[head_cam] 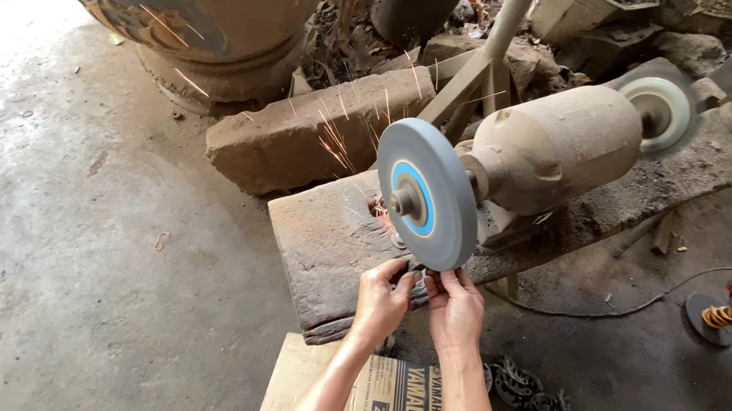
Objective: Grinding the surfaces of metal parts using a bench grinder
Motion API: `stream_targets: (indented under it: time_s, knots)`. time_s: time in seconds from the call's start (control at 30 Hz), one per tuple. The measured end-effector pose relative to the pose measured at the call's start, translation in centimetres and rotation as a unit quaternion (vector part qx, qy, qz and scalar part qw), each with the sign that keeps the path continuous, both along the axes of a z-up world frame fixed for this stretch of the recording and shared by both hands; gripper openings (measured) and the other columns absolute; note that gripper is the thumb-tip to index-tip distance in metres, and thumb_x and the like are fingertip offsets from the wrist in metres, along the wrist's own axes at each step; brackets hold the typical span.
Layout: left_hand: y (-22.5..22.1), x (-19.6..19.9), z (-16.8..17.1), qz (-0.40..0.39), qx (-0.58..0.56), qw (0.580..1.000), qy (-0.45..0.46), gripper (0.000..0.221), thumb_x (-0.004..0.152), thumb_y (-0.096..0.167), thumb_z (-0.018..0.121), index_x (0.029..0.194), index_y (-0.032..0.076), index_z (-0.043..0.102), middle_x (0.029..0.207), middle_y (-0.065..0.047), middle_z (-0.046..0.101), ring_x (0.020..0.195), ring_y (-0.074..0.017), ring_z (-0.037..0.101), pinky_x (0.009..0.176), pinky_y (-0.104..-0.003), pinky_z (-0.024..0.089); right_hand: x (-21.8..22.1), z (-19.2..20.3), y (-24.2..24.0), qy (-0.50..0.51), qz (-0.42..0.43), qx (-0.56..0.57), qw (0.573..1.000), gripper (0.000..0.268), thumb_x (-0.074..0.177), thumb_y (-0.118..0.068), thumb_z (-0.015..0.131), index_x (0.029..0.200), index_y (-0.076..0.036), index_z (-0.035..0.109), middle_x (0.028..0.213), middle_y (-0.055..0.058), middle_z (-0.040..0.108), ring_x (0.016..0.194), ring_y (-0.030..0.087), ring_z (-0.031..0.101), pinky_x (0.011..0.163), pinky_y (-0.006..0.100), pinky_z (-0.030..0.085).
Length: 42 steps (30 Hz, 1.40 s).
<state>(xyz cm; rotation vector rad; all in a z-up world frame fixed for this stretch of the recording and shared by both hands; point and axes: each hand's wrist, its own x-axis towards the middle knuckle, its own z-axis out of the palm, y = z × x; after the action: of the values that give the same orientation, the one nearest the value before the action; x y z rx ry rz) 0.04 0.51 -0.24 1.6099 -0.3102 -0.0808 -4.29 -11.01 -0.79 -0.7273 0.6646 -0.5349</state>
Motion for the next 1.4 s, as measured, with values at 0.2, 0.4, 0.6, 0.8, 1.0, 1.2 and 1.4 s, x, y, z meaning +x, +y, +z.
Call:
stream_targets:
  time_s: [0.2, 0.4, 0.6, 0.8, 1.0, 1.2, 1.4]
  knots:
    - [0.9, 0.5, -2.0, 0.004, 0.014, 1.000, -0.001, 0.006, 0.087, 0.009, 0.076, 0.093, 0.007, 0.079, 0.077, -0.013, 0.077, 0.075, -0.0223, 0.074, 0.072, -0.036, 0.057, 0.2, -0.9, 0.6, -0.001, 0.013, -0.017, 1.000, 0.013, 0.095, -0.009, 0.074, 0.105, -0.002, 0.071, 0.093, 0.019, 0.074, 0.085, 0.028, 0.073, 0.081, 0.036, 0.064]
    - [-0.2, -0.1, 0.7, -0.014, 0.016, 1.000, -0.015, 0.007, 0.086, 0.008, 0.075, 0.093, 0.004, 0.077, 0.078, -0.018, 0.075, 0.078, -0.0307, 0.074, 0.070, -0.041, 0.056, 0.1, -0.8, -0.3, -0.014, -0.020, -0.004, 1.000, 0.014, 0.093, -0.013, 0.076, 0.105, -0.008, 0.069, 0.092, 0.014, 0.074, 0.085, 0.023, 0.073, 0.083, 0.032, 0.063]
    - [2.1, 0.2, -2.2, -0.019, 0.060, 0.998, -0.005, 0.005, 0.086, 0.011, 0.076, 0.090, 0.008, 0.078, 0.076, -0.015, 0.075, 0.077, -0.0289, 0.074, 0.068, -0.039, 0.055, 0.7, -2.2, 0.9, -0.002, 0.032, -0.088, 0.996, 0.008, 0.096, -0.008, 0.073, 0.102, -0.003, 0.072, 0.090, 0.012, 0.073, 0.077, 0.022, 0.071, 0.072, 0.028, 0.063]
    - [5.4, 0.5, 0.1, 0.023, 0.071, 0.997, -0.038, 0.012, 0.083, 0.006, 0.077, 0.095, 0.005, 0.080, 0.077, -0.019, 0.075, 0.075, -0.0337, 0.075, 0.069, -0.039, 0.058, 0.8, 0.2, 3.9, -0.003, 0.094, -0.074, 0.993, 0.011, 0.093, -0.007, 0.075, 0.101, 0.001, 0.073, 0.088, 0.017, 0.074, 0.074, 0.027, 0.074, 0.068, 0.032, 0.065]
    - [4.7, 0.6, 0.3, 0.006, 0.070, 0.996, -0.060, 0.016, 0.082, 0.006, 0.079, 0.098, 0.005, 0.080, 0.080, -0.016, 0.076, 0.074, -0.0249, 0.073, 0.068, -0.036, 0.057, 0.3, -1.7, 2.1, 0.001, 0.093, -0.046, 0.995, 0.015, 0.093, -0.008, 0.075, 0.103, 0.003, 0.073, 0.092, 0.019, 0.075, 0.080, 0.030, 0.075, 0.073, 0.033, 0.065]
    - [1.1, 0.9, -2.7, -0.024, 0.055, 0.998, -0.022, 0.017, 0.083, 0.009, 0.079, 0.097, 0.000, 0.080, 0.078, -0.020, 0.075, 0.072, -0.0247, 0.072, 0.065, -0.039, 0.056, 0.6, -4.2, -0.9, -0.009, 0.027, -0.038, 0.999, 0.009, 0.095, -0.008, 0.075, 0.100, -0.002, 0.072, 0.089, 0.014, 0.074, 0.079, 0.026, 0.074, 0.074, 0.031, 0.065]
    - [3.2, 0.7, -0.7, -0.004, 0.075, 0.996, -0.038, 0.012, 0.082, 0.006, 0.076, 0.093, 0.007, 0.082, 0.076, -0.017, 0.075, 0.074, -0.0237, 0.074, 0.064, -0.036, 0.056, 0.7, -1.3, 1.9, -0.006, 0.053, -0.060, 0.997, 0.012, 0.092, -0.008, 0.077, 0.102, -0.005, 0.074, 0.089, 0.011, 0.074, 0.072, 0.021, 0.070, 0.066, 0.025, 0.063]
